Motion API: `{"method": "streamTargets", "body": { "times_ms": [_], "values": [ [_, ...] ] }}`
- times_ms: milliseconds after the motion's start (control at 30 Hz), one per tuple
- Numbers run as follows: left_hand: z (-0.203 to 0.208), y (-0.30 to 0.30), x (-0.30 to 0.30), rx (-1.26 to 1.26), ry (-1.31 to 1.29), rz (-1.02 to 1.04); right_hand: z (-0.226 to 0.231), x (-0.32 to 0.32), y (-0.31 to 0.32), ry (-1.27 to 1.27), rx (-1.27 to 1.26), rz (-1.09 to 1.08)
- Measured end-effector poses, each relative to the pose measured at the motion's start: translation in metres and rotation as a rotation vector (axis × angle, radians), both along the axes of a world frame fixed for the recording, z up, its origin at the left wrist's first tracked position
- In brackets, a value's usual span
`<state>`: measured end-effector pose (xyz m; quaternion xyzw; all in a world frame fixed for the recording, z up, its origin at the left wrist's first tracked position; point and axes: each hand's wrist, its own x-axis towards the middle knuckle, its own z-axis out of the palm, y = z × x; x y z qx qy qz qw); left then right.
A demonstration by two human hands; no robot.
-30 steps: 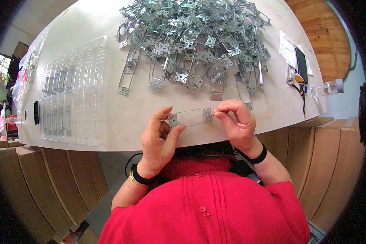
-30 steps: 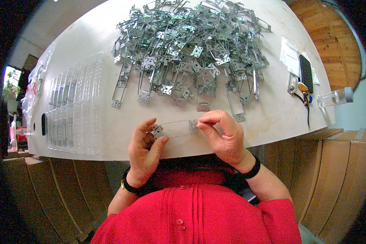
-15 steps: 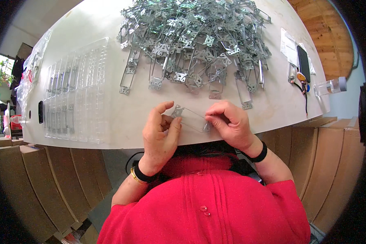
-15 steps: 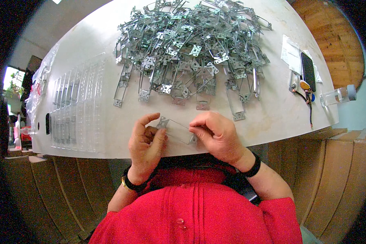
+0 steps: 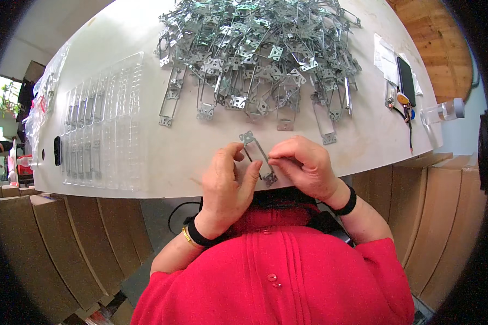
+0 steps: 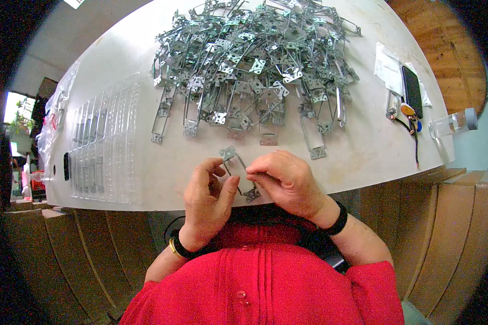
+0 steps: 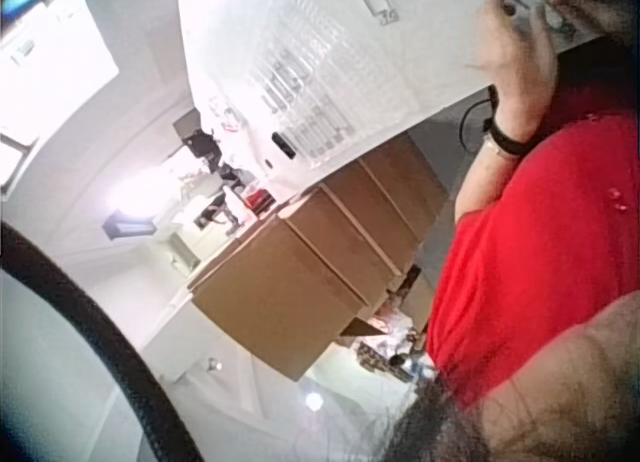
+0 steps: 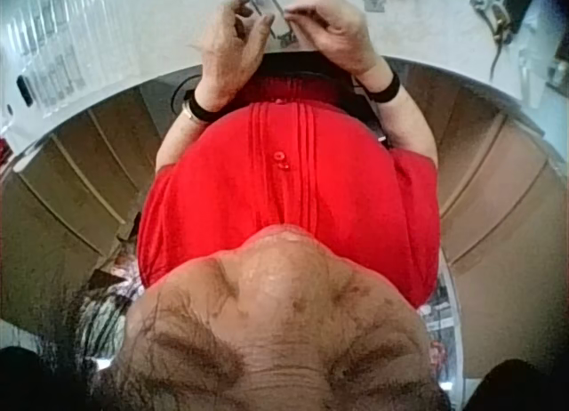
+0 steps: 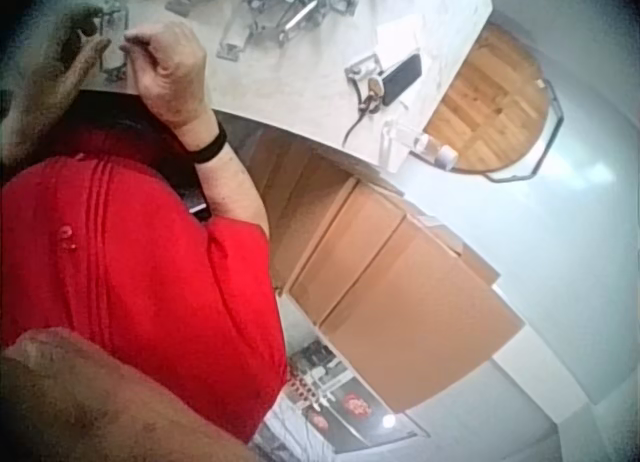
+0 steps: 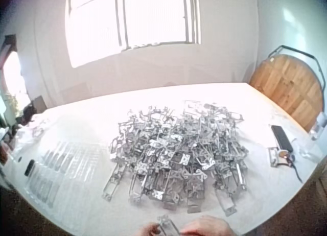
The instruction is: Assembling small metal brackets by inserting metal pins into them.
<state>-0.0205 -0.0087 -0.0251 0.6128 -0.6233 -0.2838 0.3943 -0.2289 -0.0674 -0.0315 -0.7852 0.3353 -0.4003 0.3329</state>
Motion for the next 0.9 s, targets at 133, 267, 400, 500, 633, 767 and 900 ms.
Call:
{"method": "streamTargets", "body": {
  "times_ms": [133, 267, 400, 500, 633, 767, 900],
  "values": [
    [-0.0065, -0.0052, -0.0017, -0.153, -0.095, -0.028, -0.0052, 0.0006, 0.0029, -0.119, 0.044, -0.088],
    [-0.0052, -0.0095, 0.0017, -0.243, -0.15, -0.012, -0.0024, -0.0002, -0.0028, 0.012, -0.065, -0.083],
    [-0.0019, -0.0095, 0.0023, -0.228, -0.177, -0.04, -0.0009, 0.0016, -0.0022, 0.026, -0.126, -0.091],
    [-0.0067, -0.0081, 0.0031, -0.269, -0.2, -0.063, -0.0016, 0.004, 0.0038, 0.007, -0.033, -0.143],
    [-0.0044, -0.0045, 0.0003, -0.248, -0.24, -0.055, -0.0009, 0.0037, 0.0042, -0.013, 0.028, -0.154],
    [0.0017, -0.0061, -0.0006, -0.354, -0.334, -0.08, -0.0019, 0.0023, 0.0017, 0.023, -0.04, -0.125],
    [-0.0006, -0.0023, -0.0024, -0.346, -0.346, -0.082, -0.002, 0.0032, 0.001, 0.009, -0.068, -0.131]
  ]
}}
